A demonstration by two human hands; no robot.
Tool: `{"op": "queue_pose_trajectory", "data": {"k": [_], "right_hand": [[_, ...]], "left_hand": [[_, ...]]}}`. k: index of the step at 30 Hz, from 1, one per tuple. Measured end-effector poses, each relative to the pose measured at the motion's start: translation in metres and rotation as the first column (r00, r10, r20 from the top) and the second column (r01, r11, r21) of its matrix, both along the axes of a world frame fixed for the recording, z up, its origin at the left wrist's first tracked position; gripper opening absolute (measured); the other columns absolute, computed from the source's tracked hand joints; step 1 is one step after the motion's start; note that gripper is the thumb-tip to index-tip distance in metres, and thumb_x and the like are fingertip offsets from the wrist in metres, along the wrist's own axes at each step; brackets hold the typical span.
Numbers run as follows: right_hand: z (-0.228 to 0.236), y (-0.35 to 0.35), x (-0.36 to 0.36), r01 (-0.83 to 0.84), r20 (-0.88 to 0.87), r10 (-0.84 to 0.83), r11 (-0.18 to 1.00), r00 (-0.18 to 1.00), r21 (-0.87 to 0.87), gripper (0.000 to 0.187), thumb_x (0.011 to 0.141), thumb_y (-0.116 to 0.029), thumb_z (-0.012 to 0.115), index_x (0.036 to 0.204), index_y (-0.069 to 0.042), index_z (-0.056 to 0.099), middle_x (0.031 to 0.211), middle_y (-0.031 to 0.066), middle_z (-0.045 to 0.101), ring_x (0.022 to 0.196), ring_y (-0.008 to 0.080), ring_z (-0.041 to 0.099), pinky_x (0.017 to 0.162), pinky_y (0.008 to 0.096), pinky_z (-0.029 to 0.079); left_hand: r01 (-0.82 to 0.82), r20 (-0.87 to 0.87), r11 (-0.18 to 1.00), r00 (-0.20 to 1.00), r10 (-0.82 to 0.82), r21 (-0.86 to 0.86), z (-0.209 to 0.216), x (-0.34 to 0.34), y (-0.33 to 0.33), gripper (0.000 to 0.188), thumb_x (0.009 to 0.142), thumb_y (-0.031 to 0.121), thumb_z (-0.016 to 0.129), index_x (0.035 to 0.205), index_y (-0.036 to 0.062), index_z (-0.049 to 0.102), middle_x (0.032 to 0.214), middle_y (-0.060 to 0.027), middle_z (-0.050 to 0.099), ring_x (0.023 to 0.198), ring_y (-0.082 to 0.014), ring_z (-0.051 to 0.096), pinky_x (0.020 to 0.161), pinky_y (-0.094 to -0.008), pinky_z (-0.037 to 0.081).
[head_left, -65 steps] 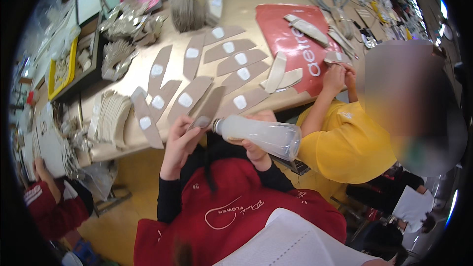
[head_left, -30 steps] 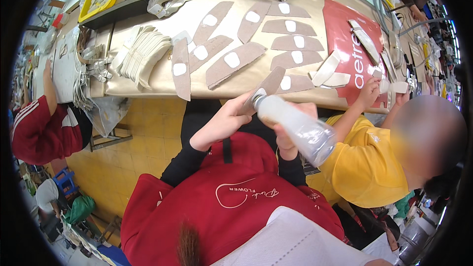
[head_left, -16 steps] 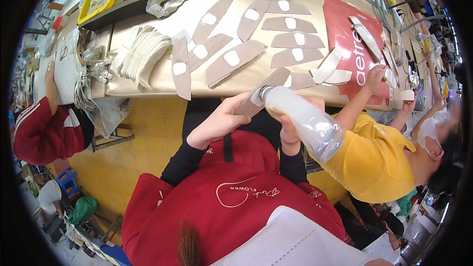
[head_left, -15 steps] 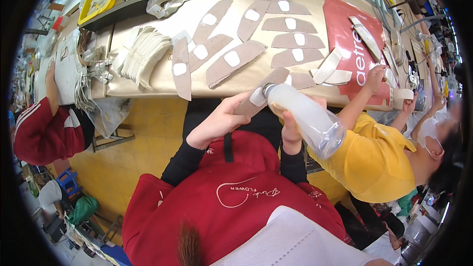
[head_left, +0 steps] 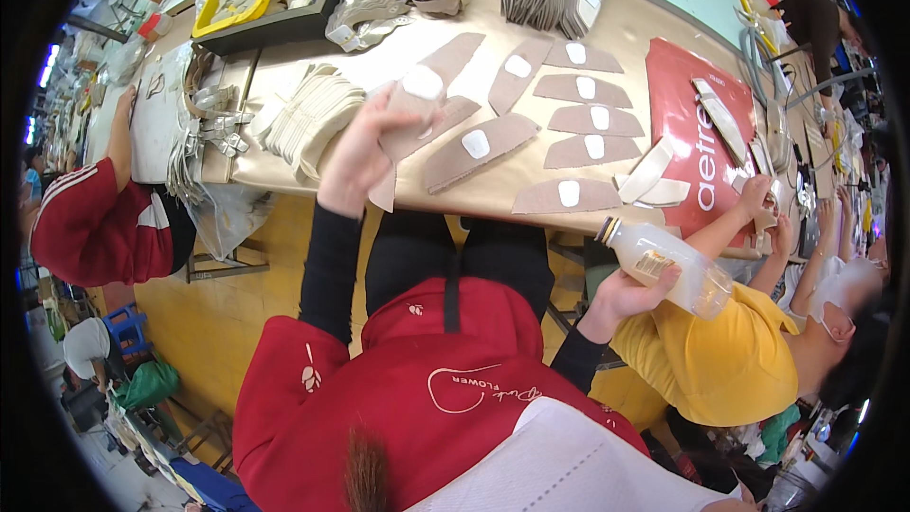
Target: The person repeatedly picks up small beige cardboard pieces and applies a white liquid from a squeeze bottle onto a marked area on each piece. They then place the treated pieces back on the table. The process is repeated for multiple pieces throughout the clip.
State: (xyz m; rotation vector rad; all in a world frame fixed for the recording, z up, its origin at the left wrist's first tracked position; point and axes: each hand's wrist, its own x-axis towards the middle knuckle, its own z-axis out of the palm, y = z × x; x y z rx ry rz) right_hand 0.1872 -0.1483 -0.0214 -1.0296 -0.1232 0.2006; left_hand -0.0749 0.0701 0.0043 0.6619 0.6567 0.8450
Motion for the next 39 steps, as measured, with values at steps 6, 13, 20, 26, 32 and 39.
{"op": "queue_pose_trajectory", "data": {"k": [6, 13, 20, 26, 32, 39], "right_hand": [[-0.007, -0.009, -0.011, -0.028, -0.024, 0.027, 0.999, 0.999, -0.017, 0.071, 0.081, -0.035, 0.066, 0.134, -0.002, 0.033, 0.127, 0.0137, 0.046, 0.117, 0.0280, 0.048, 0.100, 0.0413, 0.039], [-0.017, -0.013, -0.016, -0.043, -0.056, 0.042, 0.999, 0.998, -0.023, 0.068, 0.080, -0.034, 0.067, 0.133, -0.004, 0.035, 0.126, 0.0128, 0.047, 0.115, 0.0268, 0.049, 0.099, 0.0409, 0.039], [-0.017, -0.003, -0.034, -0.129, -0.068, 0.125, 0.990, 0.990, -0.058, 0.067, 0.080, -0.040, 0.065, 0.130, -0.003, 0.040, 0.125, 0.0115, 0.049, 0.117, 0.0262, 0.048, 0.099, 0.0415, 0.039], [0.001, 0.005, -0.049, -0.231, 0.125, 0.235, 0.972, 0.964, -0.043, 0.052, 0.074, -0.038, 0.066, 0.105, -0.004, 0.044, 0.096, 0.0071, 0.045, 0.091, 0.0191, 0.051, 0.082, 0.0316, 0.043], [0.008, 0.015, -0.050, -0.364, 0.227, 0.373, 0.928, 0.900, -0.081, 0.049, 0.071, -0.040, 0.066, 0.097, -0.004, 0.045, 0.092, 0.0073, 0.045, 0.085, 0.0177, 0.050, 0.075, 0.0296, 0.041], [0.013, 0.021, -0.060, -0.340, 0.215, 0.345, 0.938, 0.914, -0.062, 0.049, 0.069, -0.041, 0.066, 0.092, -0.004, 0.046, 0.090, 0.0075, 0.046, 0.082, 0.0171, 0.048, 0.073, 0.0285, 0.039]], "left_hand": [[-0.132, -0.306, 0.991, 0.942, 0.136, 0.033, -0.034, -0.008, 0.100, 0.049, 0.086, 0.003, 0.050, 0.133, -0.0040, 0.039, 0.126, -0.0147, 0.050, 0.112, -0.0216, 0.054, 0.094, -0.0334, 0.046], [-0.033, -0.549, 0.641, 0.482, 0.683, 0.767, -0.059, -0.017, 0.079, 0.048, 0.087, 0.014, 0.058, 0.131, -0.0011, 0.046, 0.133, -0.0170, 0.049, 0.123, -0.0243, 0.047, 0.102, -0.0334, 0.036], [0.527, -0.722, 0.498, 0.434, 0.539, 0.689, -0.059, 0.047, -0.019, 0.049, 0.080, 0.024, 0.069, 0.120, 0.0004, 0.055, 0.133, -0.0145, 0.049, 0.127, -0.0313, 0.042, 0.104, -0.0417, 0.034], [0.570, -0.552, 0.288, 0.366, 0.749, 0.769, -0.073, 0.055, -0.047, 0.043, 0.074, 0.018, 0.071, 0.112, 0.0024, 0.059, 0.130, -0.0105, 0.051, 0.124, -0.0308, 0.044, 0.103, -0.0482, 0.033], [0.383, -0.615, 0.481, 0.506, 0.605, 0.789, -0.075, 0.054, -0.061, 0.043, 0.071, 0.013, 0.072, 0.111, 0.0034, 0.059, 0.122, -0.0113, 0.055, 0.117, -0.0290, 0.048, 0.097, -0.0432, 0.038], [0.400, -0.631, 0.495, 0.378, 0.677, 0.771, -0.068, 0.057, -0.058, 0.036, 0.070, 0.012, 0.073, 0.101, 0.0038, 0.058, 0.111, -0.0107, 0.058, 0.109, -0.0289, 0.052, 0.090, -0.0414, 0.040]]}}
